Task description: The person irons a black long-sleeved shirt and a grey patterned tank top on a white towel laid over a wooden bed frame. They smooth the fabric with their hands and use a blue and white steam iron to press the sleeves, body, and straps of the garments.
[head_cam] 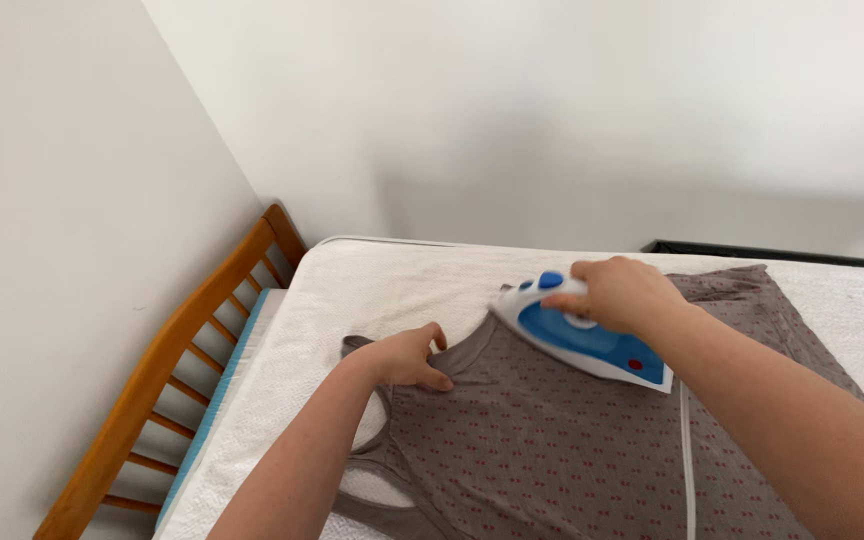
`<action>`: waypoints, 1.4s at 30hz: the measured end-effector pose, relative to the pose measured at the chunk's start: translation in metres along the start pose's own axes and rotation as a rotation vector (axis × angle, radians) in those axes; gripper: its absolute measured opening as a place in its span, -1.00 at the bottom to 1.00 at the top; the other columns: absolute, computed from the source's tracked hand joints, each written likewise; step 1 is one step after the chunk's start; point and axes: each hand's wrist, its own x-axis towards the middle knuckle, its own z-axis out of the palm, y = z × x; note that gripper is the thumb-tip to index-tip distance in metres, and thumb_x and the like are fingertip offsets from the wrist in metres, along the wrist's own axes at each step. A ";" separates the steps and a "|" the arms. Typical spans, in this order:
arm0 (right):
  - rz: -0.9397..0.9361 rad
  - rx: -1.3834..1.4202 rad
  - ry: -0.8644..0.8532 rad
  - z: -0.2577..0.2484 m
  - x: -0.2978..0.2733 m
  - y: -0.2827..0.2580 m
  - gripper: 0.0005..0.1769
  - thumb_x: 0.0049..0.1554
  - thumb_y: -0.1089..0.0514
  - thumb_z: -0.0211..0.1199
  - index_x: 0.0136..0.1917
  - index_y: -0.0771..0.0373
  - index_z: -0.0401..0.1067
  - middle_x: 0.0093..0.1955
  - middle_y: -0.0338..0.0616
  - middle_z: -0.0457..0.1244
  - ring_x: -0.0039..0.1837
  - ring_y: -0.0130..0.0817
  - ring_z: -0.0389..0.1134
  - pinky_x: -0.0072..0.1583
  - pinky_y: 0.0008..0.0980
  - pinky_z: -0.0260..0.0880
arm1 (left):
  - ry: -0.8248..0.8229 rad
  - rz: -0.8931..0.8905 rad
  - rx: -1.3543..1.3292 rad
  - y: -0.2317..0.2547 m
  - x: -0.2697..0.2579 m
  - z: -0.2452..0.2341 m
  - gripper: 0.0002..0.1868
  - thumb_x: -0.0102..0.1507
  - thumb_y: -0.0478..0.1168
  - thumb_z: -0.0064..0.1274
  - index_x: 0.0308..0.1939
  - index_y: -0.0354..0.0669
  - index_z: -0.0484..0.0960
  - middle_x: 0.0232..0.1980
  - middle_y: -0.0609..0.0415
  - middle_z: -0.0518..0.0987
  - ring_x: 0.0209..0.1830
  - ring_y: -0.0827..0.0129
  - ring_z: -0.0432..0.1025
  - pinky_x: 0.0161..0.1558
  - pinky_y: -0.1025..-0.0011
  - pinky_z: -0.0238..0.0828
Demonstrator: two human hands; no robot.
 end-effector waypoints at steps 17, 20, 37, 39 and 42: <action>0.196 0.074 0.002 0.018 -0.027 0.125 -0.22 0.08 -0.41 0.23 0.36 0.14 0.40 0.08 0.12 0.42 0.09 -0.06 0.50 0.13 -0.08 0.48 | 0.133 -0.317 0.416 -0.015 -0.012 -0.013 -0.35 0.14 0.13 0.34 0.23 0.02 0.53 0.26 0.11 0.57 0.35 0.24 0.40 0.36 0.06 0.20; 0.430 0.212 -0.058 0.033 -0.071 0.168 -0.29 0.13 -0.33 0.21 0.24 0.29 0.51 -0.17 0.08 0.49 -0.22 -0.16 0.58 -0.15 -0.25 0.59 | 0.161 -0.179 0.362 -0.014 0.015 -0.030 -0.37 0.15 0.16 0.29 0.22 0.04 0.54 0.25 0.10 0.58 0.33 0.24 0.41 0.35 0.11 0.25; 0.762 0.641 0.057 0.066 -0.171 0.200 -0.47 0.16 -0.13 0.21 0.24 0.28 0.44 -0.30 0.12 0.42 -0.28 -0.09 0.46 -0.14 -0.14 0.44 | 0.533 0.694 0.570 0.297 0.247 0.088 -0.79 0.32 -0.23 -0.04 -0.09 -0.06 0.72 0.00 0.01 0.65 0.12 0.13 0.51 0.09 0.11 0.47; 0.726 0.547 0.102 0.073 -0.171 0.200 -0.44 0.17 -0.17 0.19 0.25 0.28 0.40 -0.16 0.11 0.41 -0.15 -0.09 0.49 -0.07 -0.17 0.50 | 0.567 0.709 0.692 0.312 0.256 0.102 -0.80 0.30 -0.26 -0.02 -0.12 -0.07 0.73 -0.03 0.03 0.66 0.10 0.17 0.53 0.08 0.15 0.48; 0.676 0.485 0.154 0.081 -0.175 0.202 -0.42 0.16 -0.20 0.19 0.23 0.28 0.40 -0.01 0.15 0.41 0.02 -0.03 0.49 0.05 -0.17 0.49 | 0.585 0.720 0.752 0.324 0.266 0.112 -0.81 0.26 -0.26 0.01 -0.17 -0.07 0.75 -0.05 0.04 0.64 0.06 0.19 0.53 0.06 0.17 0.47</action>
